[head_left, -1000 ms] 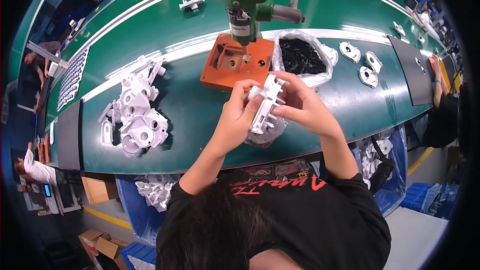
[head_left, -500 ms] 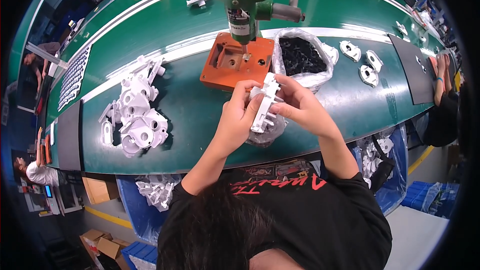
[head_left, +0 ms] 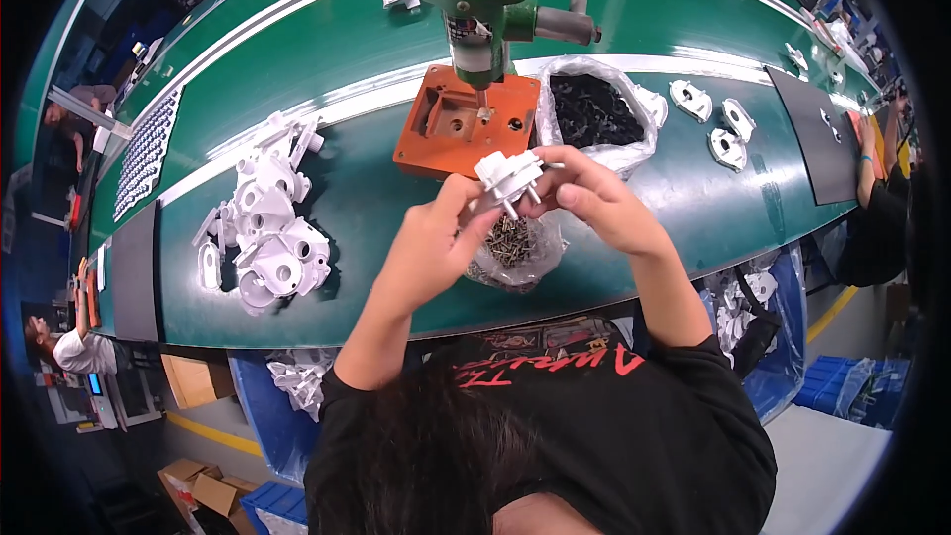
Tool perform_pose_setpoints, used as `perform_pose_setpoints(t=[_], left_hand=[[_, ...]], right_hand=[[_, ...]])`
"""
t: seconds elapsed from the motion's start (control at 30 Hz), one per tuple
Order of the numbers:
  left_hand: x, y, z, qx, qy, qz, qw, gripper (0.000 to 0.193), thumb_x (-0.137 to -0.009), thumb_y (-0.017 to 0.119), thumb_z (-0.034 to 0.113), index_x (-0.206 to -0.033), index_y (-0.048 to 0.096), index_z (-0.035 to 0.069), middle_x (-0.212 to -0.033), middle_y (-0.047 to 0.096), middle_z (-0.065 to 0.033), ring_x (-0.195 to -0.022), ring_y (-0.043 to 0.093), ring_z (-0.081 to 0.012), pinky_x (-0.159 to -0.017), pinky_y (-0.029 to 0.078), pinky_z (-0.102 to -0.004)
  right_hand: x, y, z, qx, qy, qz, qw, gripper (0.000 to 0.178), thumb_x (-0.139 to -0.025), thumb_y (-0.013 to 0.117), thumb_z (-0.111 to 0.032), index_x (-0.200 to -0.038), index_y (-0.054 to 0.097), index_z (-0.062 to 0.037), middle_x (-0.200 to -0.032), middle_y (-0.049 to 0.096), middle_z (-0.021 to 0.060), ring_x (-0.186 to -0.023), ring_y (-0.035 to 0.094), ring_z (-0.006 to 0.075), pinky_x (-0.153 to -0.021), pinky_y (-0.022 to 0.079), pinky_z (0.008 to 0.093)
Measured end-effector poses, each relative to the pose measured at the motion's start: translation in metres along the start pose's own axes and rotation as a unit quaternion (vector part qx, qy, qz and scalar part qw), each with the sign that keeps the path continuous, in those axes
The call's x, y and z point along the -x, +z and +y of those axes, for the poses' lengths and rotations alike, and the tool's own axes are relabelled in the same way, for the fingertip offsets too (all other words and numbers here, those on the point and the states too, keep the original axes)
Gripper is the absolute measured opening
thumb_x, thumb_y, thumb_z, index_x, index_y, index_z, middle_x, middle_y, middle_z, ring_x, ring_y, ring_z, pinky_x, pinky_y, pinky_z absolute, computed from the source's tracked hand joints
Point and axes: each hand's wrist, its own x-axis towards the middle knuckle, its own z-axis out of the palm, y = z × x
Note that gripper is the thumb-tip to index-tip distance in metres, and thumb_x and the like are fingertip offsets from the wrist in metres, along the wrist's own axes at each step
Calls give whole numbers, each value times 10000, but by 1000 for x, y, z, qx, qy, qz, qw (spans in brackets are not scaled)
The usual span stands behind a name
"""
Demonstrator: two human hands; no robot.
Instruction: Assembling small white plastic components using a manual press machine on a production line.
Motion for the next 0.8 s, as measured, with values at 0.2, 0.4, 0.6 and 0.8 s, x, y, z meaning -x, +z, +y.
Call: perform_pose_setpoints(t=[0.2, 0.4, 0.6, 0.8], left_hand=[[-25, -28, -38, -170, 109, 114, 973, 247, -787, 646, 38, -1021, 566, 50, -807, 635, -160, -738, 636, -339, -622, 502, -383], [-57, -24, -77, -364, 234, 91, 897, 117, -783, 557, 110, -899, 566, 97, -924, 629, -124, -932, 617, -317, -832, 495, -430], [-79, -11, -93, -347, 233, 69, 906, 158, -778, 611, 122, -925, 573, 81, -1063, 620, -119, -1078, 578, -333, -929, 464, -438], [-83, -16, -99, -311, 229, 36, 922, 141, -812, 600, 147, -935, 586, 78, -1055, 602, -142, -1108, 544, -338, -1008, 394, -464]], right_hand=[[-35, -85, 33, 471, -71, 326, 816, 257, -872, 613, -161, -1072, 618, 0, -905, 655, 102, -789, 611, 178, -709, 480, 307], [-58, -134, 60, 686, 14, 324, 652, 209, -814, 656, -248, -824, 591, -49, -809, 612, 167, -804, 590, 372, -706, 459, 475], [-58, -158, 75, 666, 30, 314, 676, 157, -805, 649, -180, -856, 589, -44, -789, 602, 160, -771, 589, 358, -694, 458, 459], [-56, -137, 55, 671, 17, 274, 689, 108, -798, 641, -115, -867, 615, -35, -792, 590, 148, -746, 588, 329, -685, 465, 426]])
